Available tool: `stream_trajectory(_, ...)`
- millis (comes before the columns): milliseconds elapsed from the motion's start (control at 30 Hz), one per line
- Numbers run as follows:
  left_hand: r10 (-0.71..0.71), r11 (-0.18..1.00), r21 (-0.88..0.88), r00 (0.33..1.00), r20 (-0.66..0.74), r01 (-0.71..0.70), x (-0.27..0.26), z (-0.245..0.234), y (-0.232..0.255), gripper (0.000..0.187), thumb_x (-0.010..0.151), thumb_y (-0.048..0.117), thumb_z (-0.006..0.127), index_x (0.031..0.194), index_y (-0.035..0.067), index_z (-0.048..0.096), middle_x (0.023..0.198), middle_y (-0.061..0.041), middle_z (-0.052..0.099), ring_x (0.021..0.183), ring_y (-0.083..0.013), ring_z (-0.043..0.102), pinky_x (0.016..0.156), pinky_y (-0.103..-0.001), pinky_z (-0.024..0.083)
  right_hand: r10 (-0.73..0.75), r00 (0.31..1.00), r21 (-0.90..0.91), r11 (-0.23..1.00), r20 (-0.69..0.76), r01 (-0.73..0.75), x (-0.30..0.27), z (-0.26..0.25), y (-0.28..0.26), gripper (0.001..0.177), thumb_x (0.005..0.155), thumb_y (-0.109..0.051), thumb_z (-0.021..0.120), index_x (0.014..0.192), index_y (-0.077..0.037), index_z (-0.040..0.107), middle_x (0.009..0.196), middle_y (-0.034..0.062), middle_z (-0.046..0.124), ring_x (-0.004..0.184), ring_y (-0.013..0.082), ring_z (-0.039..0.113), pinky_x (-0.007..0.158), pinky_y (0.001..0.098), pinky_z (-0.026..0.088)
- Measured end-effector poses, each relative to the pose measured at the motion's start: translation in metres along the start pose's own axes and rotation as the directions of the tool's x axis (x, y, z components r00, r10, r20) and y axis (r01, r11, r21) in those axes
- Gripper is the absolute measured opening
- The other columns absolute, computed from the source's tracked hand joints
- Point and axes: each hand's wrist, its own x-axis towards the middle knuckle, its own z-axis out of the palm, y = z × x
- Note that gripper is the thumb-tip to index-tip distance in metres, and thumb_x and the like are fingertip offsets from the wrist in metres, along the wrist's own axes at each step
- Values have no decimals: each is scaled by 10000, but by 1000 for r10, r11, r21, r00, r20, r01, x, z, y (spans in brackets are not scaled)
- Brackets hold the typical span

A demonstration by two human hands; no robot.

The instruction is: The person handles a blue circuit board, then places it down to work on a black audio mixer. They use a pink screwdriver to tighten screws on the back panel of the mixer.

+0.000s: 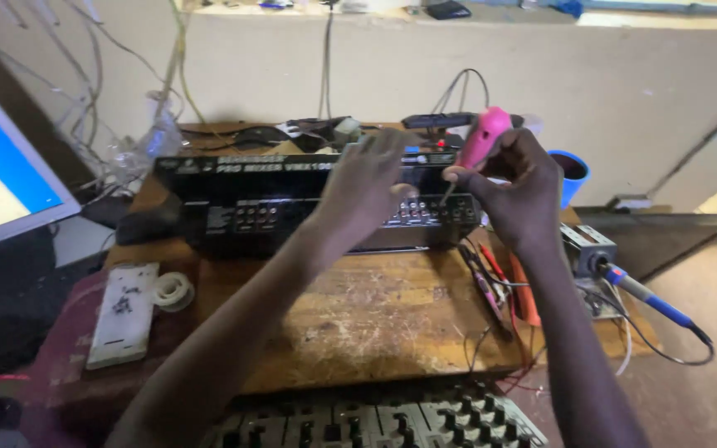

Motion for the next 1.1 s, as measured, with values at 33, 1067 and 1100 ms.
stream_trajectory(33, 2, 991, 135, 1000, 11, -3, -8, -14, -7, 700, 818, 127, 833, 1452, -19, 577, 1309, -223, 659, 1169, -445, 699, 978, -531, 596, -32, 999, 6, 999, 24, 32, -2, 1, 1, 467, 808, 2, 1016, 1104, 43, 657, 940, 190, 742, 934, 285, 784, 864, 393, 654)
stream_trajectory(1067, -117, 893, 427, 989, -87, 143, -85, -63, -125, 657, 784, 658, 891, 1145, 163, 652, 1003, -54, 649, 970, -306, 671, 892, -515, 490, -276, 790, -398, 745, 547, 535, -53, 111, 23, 442, 823, -202, 806, 1262, -174, 757, 1104, 95, 686, 1067, 436, 690, 942, 543, 552)
stream_trajectory(1100, -131, 882, 444, 987, -89, 157, -79, -54, -136, 653, 767, 640, 903, 1151, 167, 671, 1006, -56, 671, 981, -302, 679, 904, -509, 491, -252, 788, -404, 748, 562, 527, -51, 113, 24, 517, 796, -147, 783, 1312, -150, 747, 1181, 117, 704, 1135, 449, 674, 946, 553, 543)
